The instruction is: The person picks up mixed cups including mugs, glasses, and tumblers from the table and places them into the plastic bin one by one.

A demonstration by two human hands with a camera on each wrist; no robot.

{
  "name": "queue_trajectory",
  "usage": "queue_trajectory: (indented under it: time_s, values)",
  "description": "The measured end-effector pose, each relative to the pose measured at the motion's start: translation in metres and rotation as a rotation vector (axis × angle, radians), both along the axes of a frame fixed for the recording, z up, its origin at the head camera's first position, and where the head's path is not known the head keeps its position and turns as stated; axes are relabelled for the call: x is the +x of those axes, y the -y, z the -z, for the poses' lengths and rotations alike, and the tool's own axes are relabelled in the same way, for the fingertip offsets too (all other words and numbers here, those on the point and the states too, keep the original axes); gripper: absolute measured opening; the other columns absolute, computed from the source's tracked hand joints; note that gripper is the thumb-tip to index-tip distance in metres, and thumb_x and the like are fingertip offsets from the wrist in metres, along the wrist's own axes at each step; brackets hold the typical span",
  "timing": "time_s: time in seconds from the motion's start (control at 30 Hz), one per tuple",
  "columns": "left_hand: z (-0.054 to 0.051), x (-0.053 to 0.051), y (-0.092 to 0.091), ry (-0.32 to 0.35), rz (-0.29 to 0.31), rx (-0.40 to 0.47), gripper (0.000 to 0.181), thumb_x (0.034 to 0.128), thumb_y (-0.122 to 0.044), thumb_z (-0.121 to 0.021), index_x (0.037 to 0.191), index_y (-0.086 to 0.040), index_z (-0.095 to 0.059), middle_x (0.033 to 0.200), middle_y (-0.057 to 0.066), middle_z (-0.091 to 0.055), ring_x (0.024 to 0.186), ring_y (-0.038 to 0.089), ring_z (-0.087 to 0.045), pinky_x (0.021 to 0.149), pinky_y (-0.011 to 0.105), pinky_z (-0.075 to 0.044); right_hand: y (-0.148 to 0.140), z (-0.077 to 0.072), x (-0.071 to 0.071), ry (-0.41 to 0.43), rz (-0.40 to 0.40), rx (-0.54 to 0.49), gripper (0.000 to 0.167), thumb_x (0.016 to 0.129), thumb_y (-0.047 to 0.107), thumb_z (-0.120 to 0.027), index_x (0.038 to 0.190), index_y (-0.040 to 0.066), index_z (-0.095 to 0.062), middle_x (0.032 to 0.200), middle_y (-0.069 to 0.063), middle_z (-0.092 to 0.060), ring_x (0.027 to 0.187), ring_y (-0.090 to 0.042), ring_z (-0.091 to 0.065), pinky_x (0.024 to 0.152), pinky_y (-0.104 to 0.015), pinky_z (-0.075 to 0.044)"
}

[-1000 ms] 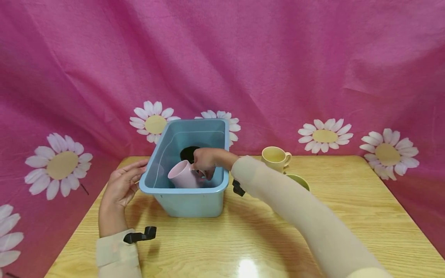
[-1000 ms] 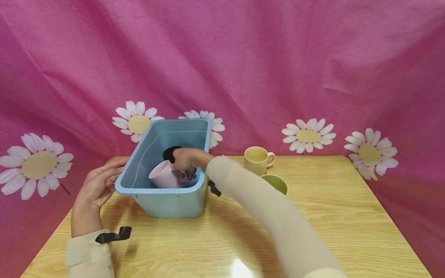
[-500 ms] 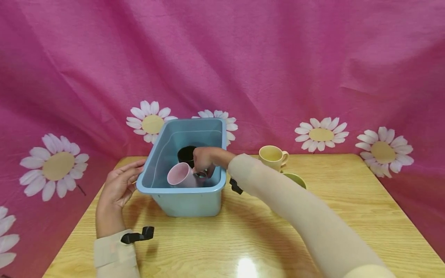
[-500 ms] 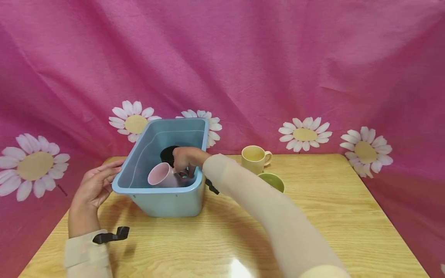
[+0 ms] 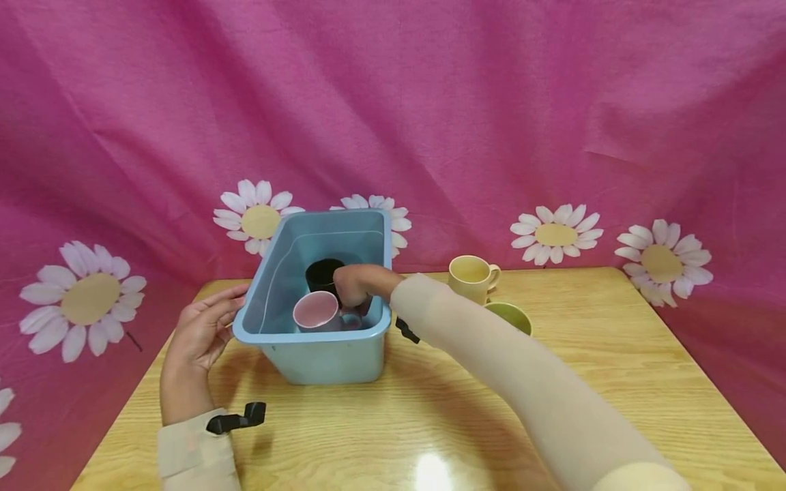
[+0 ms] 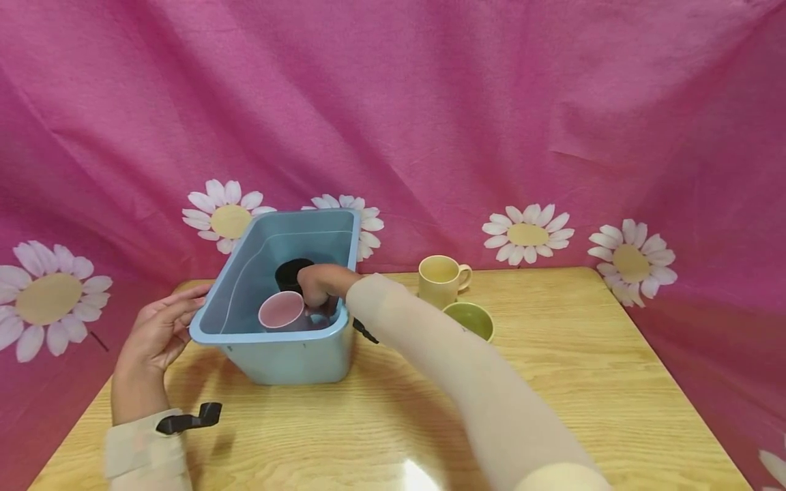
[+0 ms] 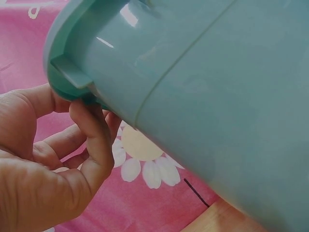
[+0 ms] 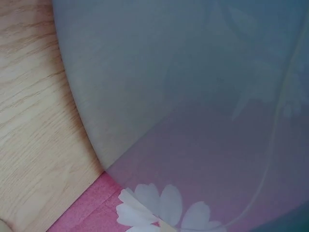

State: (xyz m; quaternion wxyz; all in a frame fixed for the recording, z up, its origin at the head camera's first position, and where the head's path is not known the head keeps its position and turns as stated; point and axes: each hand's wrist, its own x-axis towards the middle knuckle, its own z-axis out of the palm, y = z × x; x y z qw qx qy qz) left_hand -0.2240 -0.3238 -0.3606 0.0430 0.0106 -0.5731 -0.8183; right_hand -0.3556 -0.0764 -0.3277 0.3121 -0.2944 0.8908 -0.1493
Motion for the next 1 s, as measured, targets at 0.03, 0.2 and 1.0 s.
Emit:
queue_trajectory:
  time_s: [0.03, 0.2, 1.0]
  values:
    - [0.000, 0.000, 0.000, -0.001, 0.002, 0.004, 0.028, 0.1001, 0.004, -0.060, 0.102, -0.013, -0.083, 0.099, 0.000, -0.078, 0.082, 0.010, -0.075, 0.073, 0.024, -0.061, 0.000, 0.000, 0.000, -0.003, 0.005, -0.007, 0.019, 0.100, 0.002, -0.060, 0.089, -0.005, -0.073, 0.079, -0.013, -0.063, 0.072, -0.026, -0.068, 0.078, -0.039, -0.063]
    - [-0.001, -0.001, 0.000, 0.000, 0.005, 0.011, 0.025, 0.0992, 0.003, -0.061, 0.107, -0.009, -0.081, 0.100, 0.001, -0.078, 0.083, 0.011, -0.075, 0.074, 0.025, -0.061, -0.003, -0.003, -0.004, -0.035, 0.036, -0.063, 0.023, 0.098, 0.001, -0.060, 0.077, -0.004, -0.069, 0.071, -0.012, -0.063, 0.072, -0.027, -0.072, 0.076, -0.038, -0.063]
    - [0.000, 0.000, 0.000, -0.009, 0.038, 0.019, 0.030, 0.1010, 0.005, -0.057, 0.106, -0.011, -0.082, 0.099, 0.001, -0.078, 0.082, 0.010, -0.075, 0.072, 0.025, -0.061, -0.109, -0.080, 0.014, -0.191, -0.086, -0.650, 0.022, 0.099, 0.013, -0.068, 0.119, 0.004, -0.072, 0.108, -0.005, -0.074, 0.098, -0.020, -0.070, 0.087, -0.032, -0.058]
